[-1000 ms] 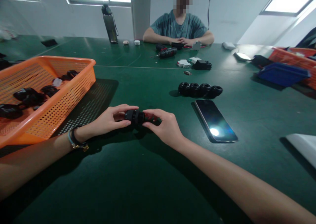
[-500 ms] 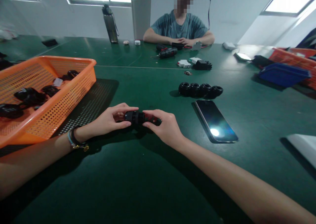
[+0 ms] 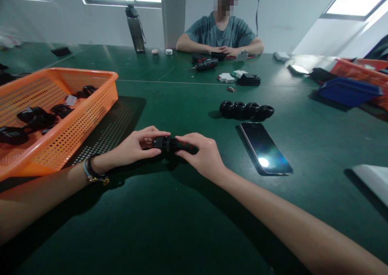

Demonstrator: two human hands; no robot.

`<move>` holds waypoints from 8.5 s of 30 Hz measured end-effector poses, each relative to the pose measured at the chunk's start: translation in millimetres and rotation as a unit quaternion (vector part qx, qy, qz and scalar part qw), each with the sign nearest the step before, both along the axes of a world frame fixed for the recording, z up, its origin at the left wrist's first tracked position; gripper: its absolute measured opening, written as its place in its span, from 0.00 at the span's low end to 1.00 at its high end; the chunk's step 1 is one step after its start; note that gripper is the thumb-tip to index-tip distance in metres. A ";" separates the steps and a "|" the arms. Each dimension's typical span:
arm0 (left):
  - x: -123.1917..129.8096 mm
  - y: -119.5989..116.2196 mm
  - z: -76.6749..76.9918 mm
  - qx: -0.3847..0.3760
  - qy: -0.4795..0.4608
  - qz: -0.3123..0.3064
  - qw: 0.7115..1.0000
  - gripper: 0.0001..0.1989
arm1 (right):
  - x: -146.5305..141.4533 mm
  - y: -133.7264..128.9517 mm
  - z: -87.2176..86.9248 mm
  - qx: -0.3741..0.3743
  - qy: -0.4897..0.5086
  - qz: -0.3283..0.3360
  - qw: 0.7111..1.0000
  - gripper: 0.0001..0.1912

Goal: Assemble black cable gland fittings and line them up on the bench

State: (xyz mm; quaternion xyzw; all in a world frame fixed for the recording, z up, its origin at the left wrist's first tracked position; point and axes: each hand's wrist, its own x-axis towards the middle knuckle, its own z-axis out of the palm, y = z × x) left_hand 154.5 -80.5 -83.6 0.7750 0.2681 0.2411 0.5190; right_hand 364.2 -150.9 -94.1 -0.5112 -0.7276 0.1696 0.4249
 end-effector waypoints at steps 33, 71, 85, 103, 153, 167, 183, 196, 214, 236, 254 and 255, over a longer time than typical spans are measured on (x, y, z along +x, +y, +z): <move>-0.3 -1.1 2.1 0.004 0.015 0.001 1.000 0.21 | 0.9 -0.1 0.9 -0.024 -0.006 0.009 1.000 0.14; -0.5 -0.2 1.4 0.007 0.021 -0.006 1.000 0.20 | -0.2 -0.7 0.8 -0.037 0.015 0.010 0.999 0.16; -0.4 -0.8 2.4 0.008 0.024 -0.012 1.000 0.21 | -0.6 -0.5 -0.3 -0.042 0.025 0.003 0.999 0.15; 0.4 -1.2 2.7 -0.003 0.014 -0.013 1.000 0.20 | 0.7 0.6 0.7 -0.032 0.007 0.000 0.999 0.14; 0.9 -0.6 3.8 0.002 0.020 -0.009 1.000 0.21 | 0.6 0.4 -0.1 -0.046 0.010 0.000 0.999 0.13; 1.3 -0.8 3.5 -0.004 0.016 -0.009 1.000 0.21 | 0.3 0.5 0.3 -0.050 0.020 0.002 0.999 0.13; 0.9 0.1 1.2 -0.001 0.017 -0.010 1.000 0.21 | -0.1 -1.1 -0.4 -0.019 -0.012 -0.009 1.000 0.15; 2.4 -0.5 2.2 -0.005 0.015 -0.006 1.000 0.21 | 0.1 -0.9 -0.3 -0.031 -0.005 -0.011 0.999 0.13; 0.4 -0.3 1.8 0.001 0.020 -0.007 1.000 0.21 | -0.5 -0.5 -0.3 -0.031 -0.008 -0.007 0.999 0.14; 0.9 -0.1 2.5 0.000 0.014 -0.011 1.000 0.21 | -0.3 -1.1 -2.1 -0.015 -0.006 -0.011 1.000 0.14; 0.8 -0.2 0.9 -0.019 -0.001 -0.013 1.000 0.21 | -0.4 -1.1 0.2 -0.026 -0.008 -0.010 1.000 0.13; 0.7 0.0 0.7 -0.017 -0.001 -0.014 1.000 0.21 | -0.3 -1.1 0.3 -0.027 -0.009 -0.010 1.000 0.13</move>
